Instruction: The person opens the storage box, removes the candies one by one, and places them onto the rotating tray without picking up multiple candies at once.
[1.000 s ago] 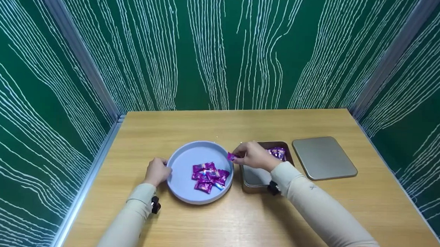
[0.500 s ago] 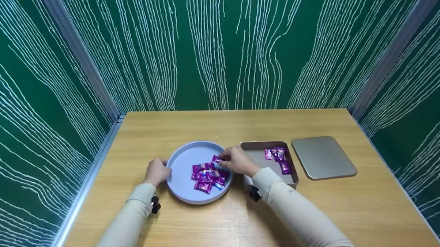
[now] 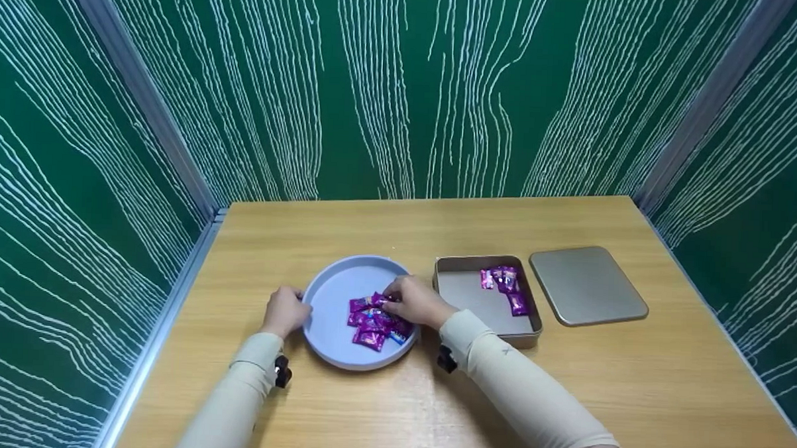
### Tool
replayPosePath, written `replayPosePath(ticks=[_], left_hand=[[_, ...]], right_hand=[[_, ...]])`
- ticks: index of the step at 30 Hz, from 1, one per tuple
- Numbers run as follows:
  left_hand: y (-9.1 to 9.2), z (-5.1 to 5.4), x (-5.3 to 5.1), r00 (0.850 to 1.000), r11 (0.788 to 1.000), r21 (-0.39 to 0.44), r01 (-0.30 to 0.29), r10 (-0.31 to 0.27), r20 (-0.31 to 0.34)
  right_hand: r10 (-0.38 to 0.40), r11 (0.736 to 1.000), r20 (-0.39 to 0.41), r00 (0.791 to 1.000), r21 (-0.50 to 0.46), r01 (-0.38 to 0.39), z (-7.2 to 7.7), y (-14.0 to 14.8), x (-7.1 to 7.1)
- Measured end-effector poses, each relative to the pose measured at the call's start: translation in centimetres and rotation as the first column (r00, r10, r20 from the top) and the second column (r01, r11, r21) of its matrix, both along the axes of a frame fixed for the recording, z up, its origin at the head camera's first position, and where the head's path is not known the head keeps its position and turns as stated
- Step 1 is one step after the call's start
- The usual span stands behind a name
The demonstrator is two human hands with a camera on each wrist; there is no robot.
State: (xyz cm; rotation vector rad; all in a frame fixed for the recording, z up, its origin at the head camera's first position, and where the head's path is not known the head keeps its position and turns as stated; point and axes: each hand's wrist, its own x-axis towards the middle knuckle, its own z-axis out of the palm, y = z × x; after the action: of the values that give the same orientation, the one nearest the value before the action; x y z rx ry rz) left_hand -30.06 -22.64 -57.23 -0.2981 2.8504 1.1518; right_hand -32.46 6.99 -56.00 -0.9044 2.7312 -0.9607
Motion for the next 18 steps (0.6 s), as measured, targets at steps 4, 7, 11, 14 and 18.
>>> replayPosePath(ticks=[4, 7, 11, 14, 18], left_hand=[[0.07, 0.24, 0.04, 1.000, 1.000, -0.005, -0.003, 0.003, 0.000], [0.13, 0.37, 0.09, 1.000, 1.000, -0.002, 0.000, 0.000, -0.006], [0.21, 0.51, 0.18, 1.000, 1.000, 0.001, 0.001, -0.001, -0.006], [0.20, 0.53, 0.19, 1.000, 1.000, 0.001, -0.004, 0.004, -0.002], [0.09, 0.43, 0.20, 1.000, 1.000, -0.003, -0.004, 0.004, -0.009]], right_hand=[[-0.002, 1.000, 0.045, 0.999, 0.019, 0.001, -0.09, -0.36, 0.18], [-0.008, 0.999, 0.064, 0.998, 0.040, 0.005, -0.04, -0.50, 0.32], [-0.013, 0.998, 0.089, 0.996, 0.056, 0.008, 0.12, -0.55, 0.38], [-0.003, 0.999, 0.082, 0.997, 0.050, -0.001, 0.28, -0.43, 0.33], [0.024, 0.999, 0.016, 1.000, 0.028, -0.024, 0.46, 0.10, 0.13]])
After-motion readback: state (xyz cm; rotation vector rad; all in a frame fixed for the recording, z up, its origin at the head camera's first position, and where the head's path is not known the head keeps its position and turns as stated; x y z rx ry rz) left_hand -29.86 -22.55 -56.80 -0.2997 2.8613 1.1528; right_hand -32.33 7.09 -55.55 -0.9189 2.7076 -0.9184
